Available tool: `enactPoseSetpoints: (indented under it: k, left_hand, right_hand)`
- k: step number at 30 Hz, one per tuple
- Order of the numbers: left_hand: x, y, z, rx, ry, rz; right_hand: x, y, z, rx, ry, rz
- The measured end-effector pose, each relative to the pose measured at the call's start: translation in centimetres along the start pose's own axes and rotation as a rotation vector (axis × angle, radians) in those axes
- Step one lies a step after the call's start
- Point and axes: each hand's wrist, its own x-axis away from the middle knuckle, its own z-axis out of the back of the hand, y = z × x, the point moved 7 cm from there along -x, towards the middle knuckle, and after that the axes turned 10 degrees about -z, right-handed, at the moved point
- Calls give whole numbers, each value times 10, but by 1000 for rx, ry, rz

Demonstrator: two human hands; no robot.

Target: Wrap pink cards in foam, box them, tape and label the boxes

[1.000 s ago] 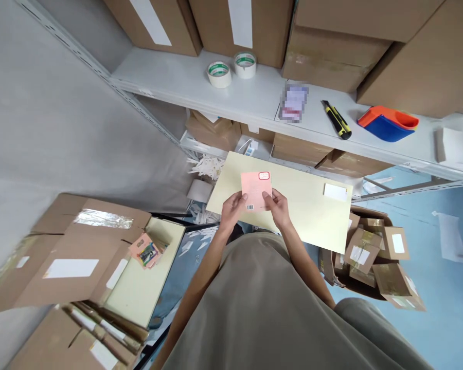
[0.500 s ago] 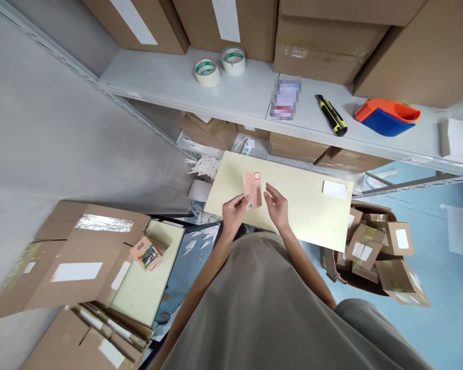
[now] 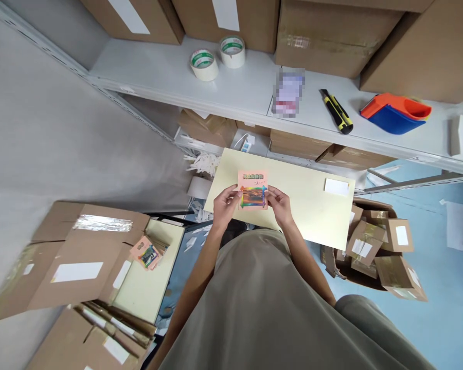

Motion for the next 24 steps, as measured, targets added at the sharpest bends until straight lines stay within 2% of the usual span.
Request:
enactPoseSetpoints:
  k: [4, 9, 12, 15, 21, 24]
  left_hand:
    - [-6, 5, 0, 63, -84, -7]
    - [-5, 21, -2, 116, -133, -64]
    - [-7, 36, 2, 121, -141, -191]
    - [-9, 49, 6, 108, -126, -297]
    - [-11, 45, 7, 168, -109, -184]
    - [-10, 47, 9, 186, -128, -171]
  right_hand:
    - [-2, -7, 1, 44, -27, 22]
    - [-2, -28, 1, 204, 7, 193]
    - [3, -42, -3, 223, 6, 312]
    - [8, -52, -7, 205, -41, 363]
    - [11, -59, -6, 294, -43, 353]
    - [9, -54, -4, 283, -22, 313]
